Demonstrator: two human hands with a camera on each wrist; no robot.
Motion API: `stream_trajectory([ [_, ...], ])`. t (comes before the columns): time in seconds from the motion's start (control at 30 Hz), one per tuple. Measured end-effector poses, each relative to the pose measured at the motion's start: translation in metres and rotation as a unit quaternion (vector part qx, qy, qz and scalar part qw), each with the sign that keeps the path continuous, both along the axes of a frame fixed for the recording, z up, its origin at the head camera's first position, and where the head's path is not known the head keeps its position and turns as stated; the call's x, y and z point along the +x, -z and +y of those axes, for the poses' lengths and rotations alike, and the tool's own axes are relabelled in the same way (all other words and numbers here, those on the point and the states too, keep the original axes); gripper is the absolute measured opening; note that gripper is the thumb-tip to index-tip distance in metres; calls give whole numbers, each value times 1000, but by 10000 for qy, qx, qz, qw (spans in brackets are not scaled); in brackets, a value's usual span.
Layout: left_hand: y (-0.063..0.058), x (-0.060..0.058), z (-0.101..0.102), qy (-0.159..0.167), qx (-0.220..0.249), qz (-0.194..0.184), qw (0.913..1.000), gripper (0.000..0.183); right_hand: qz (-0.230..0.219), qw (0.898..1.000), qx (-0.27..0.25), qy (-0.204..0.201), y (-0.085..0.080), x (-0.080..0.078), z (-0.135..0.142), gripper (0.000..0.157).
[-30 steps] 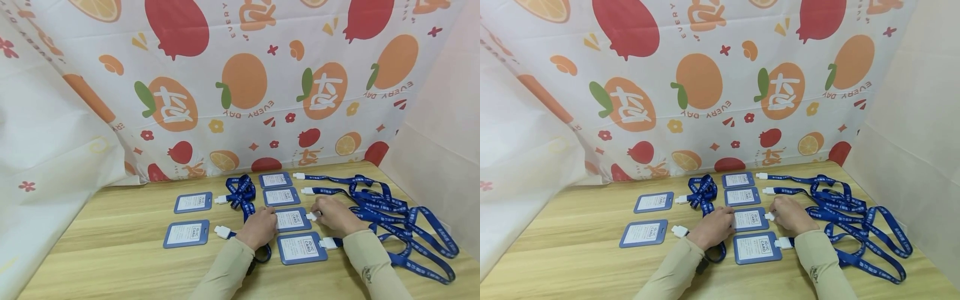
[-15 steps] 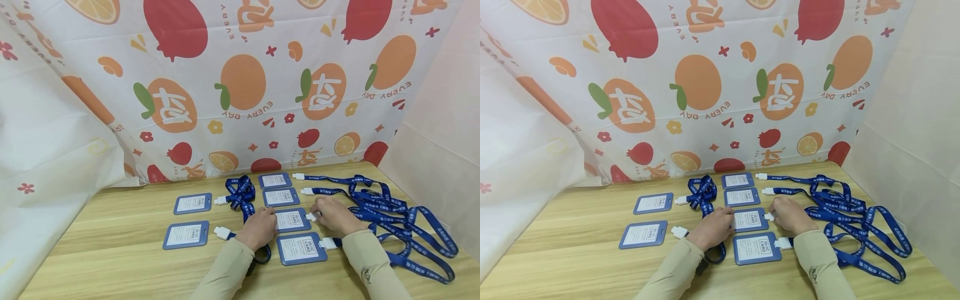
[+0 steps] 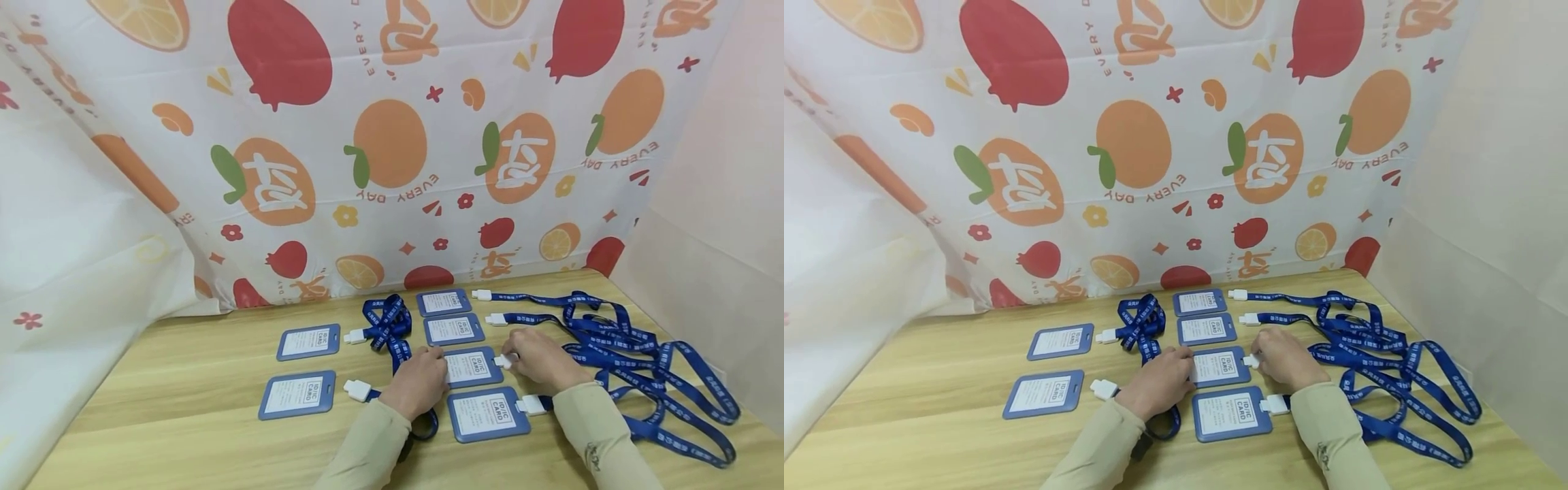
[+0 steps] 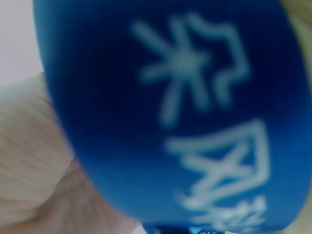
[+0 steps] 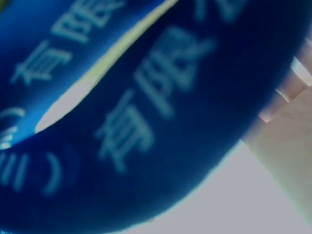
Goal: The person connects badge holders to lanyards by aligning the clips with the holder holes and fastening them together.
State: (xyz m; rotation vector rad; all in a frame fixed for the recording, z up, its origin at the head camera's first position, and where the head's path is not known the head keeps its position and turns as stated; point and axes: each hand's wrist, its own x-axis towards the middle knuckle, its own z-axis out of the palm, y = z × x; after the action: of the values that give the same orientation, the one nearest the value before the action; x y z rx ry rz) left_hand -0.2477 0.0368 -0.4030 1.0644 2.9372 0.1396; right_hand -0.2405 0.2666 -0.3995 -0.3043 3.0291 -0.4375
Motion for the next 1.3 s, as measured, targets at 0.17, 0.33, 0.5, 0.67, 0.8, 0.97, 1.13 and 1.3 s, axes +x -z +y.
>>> stream_trajectory([
  [0.17, 1, 2, -2, 4, 16, 49, 10000, 22, 2, 10000, 33, 5, 1, 1, -2, 20],
  [0.33, -1, 1, -2, 36, -2, 53, 10000, 23, 32, 10000, 84, 34, 0, 2, -2, 21],
  [0.5, -1, 0, -2, 65, -13, 80, 9999, 22, 32, 10000, 89, 18, -1, 1, -2, 20],
  [0.67, -1, 1, -2, 104, -11, 100, 9999, 22, 75, 9999, 101, -34, 0, 2, -1, 20],
  [0.8, 0, 1, -2, 75, 17, 96, 9999, 23, 24, 9998, 194, -30, 0, 2, -3, 20],
  [0.97, 0, 0, -5, -22, 109, 66, 9999, 21, 98, 9994, 249, -203, -2, 0, -7, 20],
  [1.13, -1, 1, -3, -45, 136, 23, 9999, 19, 112, 9993, 278, -238, -2, 1, -6, 19],
  [1.3, -2, 3, 0, -90, 125, 15, 9999, 19, 131, 9990, 321, -275, -1, 1, -4, 17],
])
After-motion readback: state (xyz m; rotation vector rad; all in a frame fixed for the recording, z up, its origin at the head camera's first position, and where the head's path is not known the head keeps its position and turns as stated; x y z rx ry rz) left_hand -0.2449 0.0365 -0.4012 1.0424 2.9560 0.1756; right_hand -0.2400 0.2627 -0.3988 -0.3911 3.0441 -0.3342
